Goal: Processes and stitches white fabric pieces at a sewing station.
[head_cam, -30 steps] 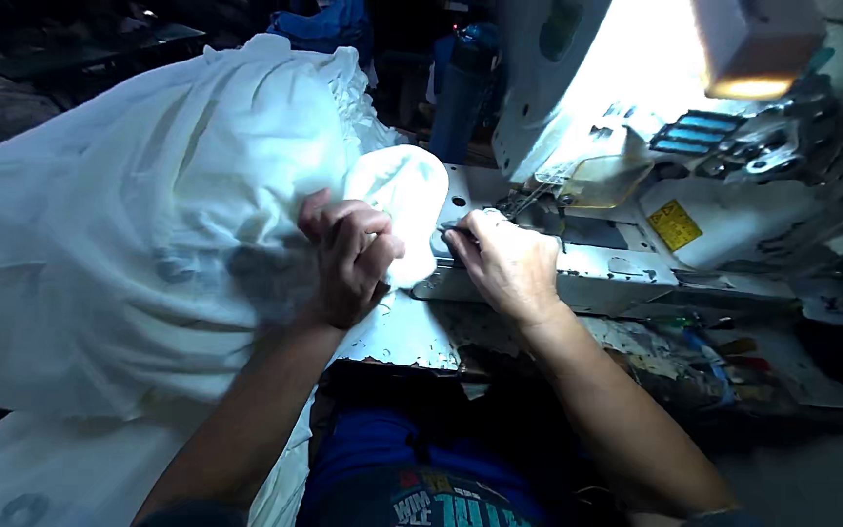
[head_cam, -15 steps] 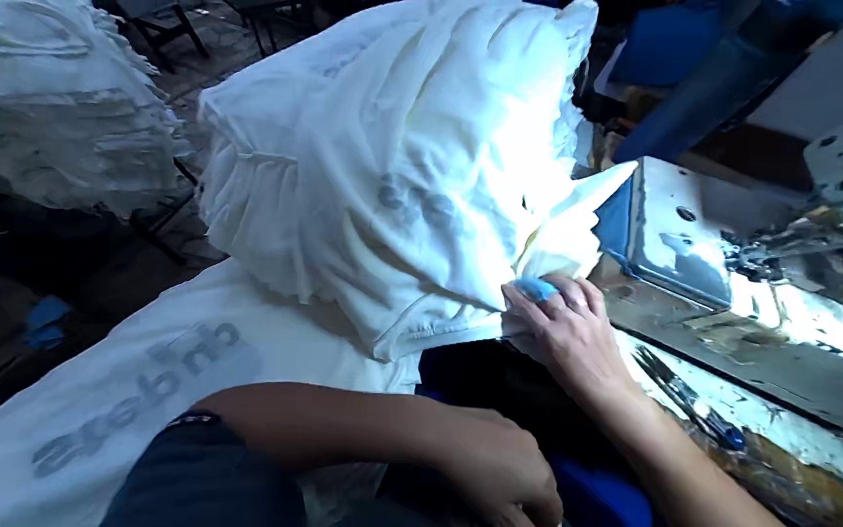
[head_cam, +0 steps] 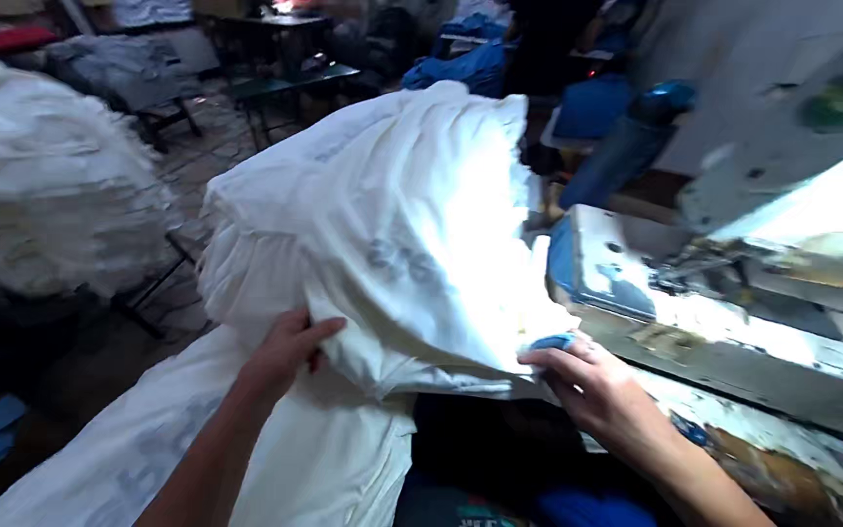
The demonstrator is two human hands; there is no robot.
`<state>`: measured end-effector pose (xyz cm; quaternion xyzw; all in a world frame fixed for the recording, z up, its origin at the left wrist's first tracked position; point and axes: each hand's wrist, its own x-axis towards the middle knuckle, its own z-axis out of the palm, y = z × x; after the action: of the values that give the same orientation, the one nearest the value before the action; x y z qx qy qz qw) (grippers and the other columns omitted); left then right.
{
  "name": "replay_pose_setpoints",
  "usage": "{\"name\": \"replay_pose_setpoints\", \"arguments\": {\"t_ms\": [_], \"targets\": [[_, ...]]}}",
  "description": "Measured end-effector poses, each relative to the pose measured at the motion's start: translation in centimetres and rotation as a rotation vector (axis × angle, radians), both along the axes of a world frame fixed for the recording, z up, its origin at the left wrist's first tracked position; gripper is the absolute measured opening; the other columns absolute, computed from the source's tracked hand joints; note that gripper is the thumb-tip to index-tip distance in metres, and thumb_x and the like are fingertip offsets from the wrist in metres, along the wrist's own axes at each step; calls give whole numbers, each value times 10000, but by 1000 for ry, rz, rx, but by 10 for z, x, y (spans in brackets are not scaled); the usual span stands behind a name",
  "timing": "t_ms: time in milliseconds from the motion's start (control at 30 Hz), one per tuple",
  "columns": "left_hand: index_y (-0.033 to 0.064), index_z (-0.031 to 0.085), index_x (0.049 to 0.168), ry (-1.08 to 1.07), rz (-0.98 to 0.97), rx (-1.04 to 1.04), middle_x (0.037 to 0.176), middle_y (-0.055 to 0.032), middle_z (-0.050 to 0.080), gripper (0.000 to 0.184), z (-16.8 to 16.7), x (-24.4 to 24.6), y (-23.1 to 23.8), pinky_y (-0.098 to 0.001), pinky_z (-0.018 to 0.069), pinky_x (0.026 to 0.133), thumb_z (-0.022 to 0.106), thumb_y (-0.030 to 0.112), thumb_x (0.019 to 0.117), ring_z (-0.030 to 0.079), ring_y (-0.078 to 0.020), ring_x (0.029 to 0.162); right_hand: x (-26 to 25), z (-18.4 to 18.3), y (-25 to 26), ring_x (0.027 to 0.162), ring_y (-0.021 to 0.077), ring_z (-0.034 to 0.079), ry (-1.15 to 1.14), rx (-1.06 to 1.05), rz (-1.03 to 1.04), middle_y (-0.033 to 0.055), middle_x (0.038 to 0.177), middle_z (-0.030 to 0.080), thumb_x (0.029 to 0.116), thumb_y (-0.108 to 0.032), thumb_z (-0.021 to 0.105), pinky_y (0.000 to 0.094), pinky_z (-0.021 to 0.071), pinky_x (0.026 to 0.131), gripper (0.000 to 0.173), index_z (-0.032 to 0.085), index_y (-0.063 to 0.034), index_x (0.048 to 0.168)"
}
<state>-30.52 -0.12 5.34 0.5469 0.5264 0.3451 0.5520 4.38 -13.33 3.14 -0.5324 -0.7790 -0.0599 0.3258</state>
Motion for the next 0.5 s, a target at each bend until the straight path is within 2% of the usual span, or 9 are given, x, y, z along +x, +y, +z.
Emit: {"name": "replay_pose_setpoints", "arguments": {"t_ms": [100,167,200,233,267,300,333,400,500], "targets": [[158,602,886,-343,396,141,601,104,561,181,39,-11,39,-122,417,449,521,191,1045,474,52,469,-9,18,6,945,193,696,79,-75,76,62,1008,730,935,-216,632,361,574,839,223,766,-160,1105],[153,599,1068,-185,389,620,833,120,634,102,87,-14,52,-158,533,676,555,235,1026,612,53,726,-21,30,7,1141,213,649,232,-231,202,132,1249,678,973,-399,661,404,535,975,471,658,-110,1345],[61,581,1097,51,286,904,909,65,637,195,111,-6,42,-201,550,767,556,236,1015,633,15,821,-26,31,12,1219,192,613,389,-285,260,143,1348,634,987,-457,628,385,505,1034,590,582,-71,1431],[-66,584,1042,320,112,1163,914,-57,618,300,127,10,21,-307,520,771,570,231,1003,613,-101,839,-29,27,20,1264,170,597,634,-313,331,140,1408,595,1017,-460,569,350,499,1066,634,519,-16,1467],[-79,613,897,549,-110,1365,809,-144,622,274,127,31,-8,-440,503,644,616,193,928,632,-242,738,-33,22,28,1246,181,614,944,-338,388,133,1409,589,1043,-473,492,350,520,1047,655,471,15,1478],[5,686,814,703,-415,1434,743,-127,640,200,112,45,-40,-474,509,555,692,197,871,650,-283,658,-36,18,32,1210,204,641,1243,-382,421,119,1390,598,1038,-586,427,371,547,1010,752,416,1,1508],[103,713,847,822,-796,1402,740,-82,651,121,94,49,-65,-461,537,508,706,219,882,665,-267,621,-37,13,34,1169,217,664,1475,-431,445,102,1343,618,1026,-664,353,398,571,974,809,360,-41,1543],[95,774,1006,819,-1443,1049,771,-101,704,144,86,47,-85,-488,541,525,754,195,904,688,-291,630,-34,-3,35,1233,220,624,1752,-529,549,91,1376,615,995,-742,242,443,527,1040,850,320,-120,1568],[71,730,1080,640,-1565,1021,935,-105,718,267,101,53,-89,-432,535,549,614,303,1015,688,-264,693,-32,-26,27,1188,207,646,1914,-588,543,75,1308,655,1006,-725,255,438,545,994,777,443,-126,1464]]}}
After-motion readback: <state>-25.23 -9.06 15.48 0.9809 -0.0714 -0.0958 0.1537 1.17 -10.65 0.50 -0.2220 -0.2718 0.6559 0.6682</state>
